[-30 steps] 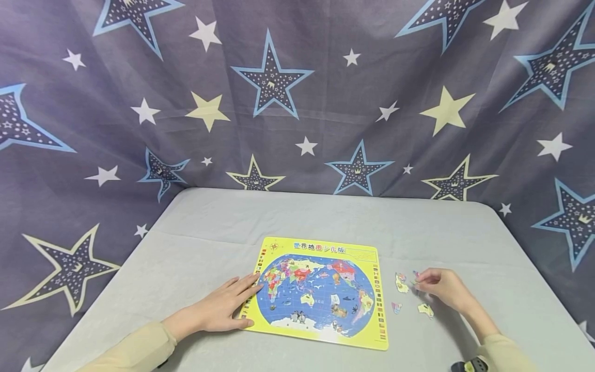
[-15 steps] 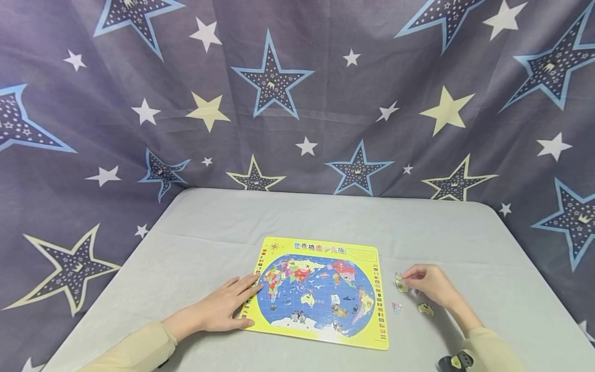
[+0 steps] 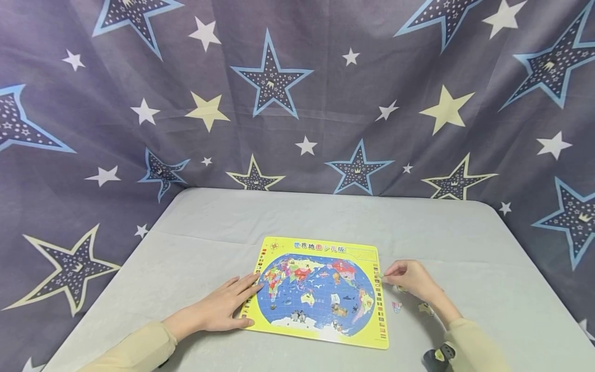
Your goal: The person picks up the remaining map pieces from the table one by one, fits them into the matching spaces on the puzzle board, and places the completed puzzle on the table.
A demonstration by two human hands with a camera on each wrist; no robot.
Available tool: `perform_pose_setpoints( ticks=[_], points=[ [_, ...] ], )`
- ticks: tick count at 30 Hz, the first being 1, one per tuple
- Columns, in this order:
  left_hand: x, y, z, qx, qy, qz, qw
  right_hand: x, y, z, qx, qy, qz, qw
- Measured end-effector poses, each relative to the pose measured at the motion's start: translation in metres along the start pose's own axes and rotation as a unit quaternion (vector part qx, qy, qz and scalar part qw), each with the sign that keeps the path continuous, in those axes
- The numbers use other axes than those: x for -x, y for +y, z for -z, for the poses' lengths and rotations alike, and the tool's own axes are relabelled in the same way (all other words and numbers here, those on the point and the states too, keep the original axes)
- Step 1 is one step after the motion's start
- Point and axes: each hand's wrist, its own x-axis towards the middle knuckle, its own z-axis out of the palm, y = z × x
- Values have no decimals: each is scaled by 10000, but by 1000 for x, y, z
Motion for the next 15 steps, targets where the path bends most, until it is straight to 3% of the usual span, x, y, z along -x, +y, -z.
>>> perform_pose_setpoints(
  ticks=[5, 15],
  points=[
    [0, 0, 0, -13, 7, 2, 10000, -4, -4, -6, -1, -121, -52, 9999],
    [0, 0, -1, -27, 27, 21, 10000, -10, -8, -17, -30, -329, 352, 9988]
  ],
)
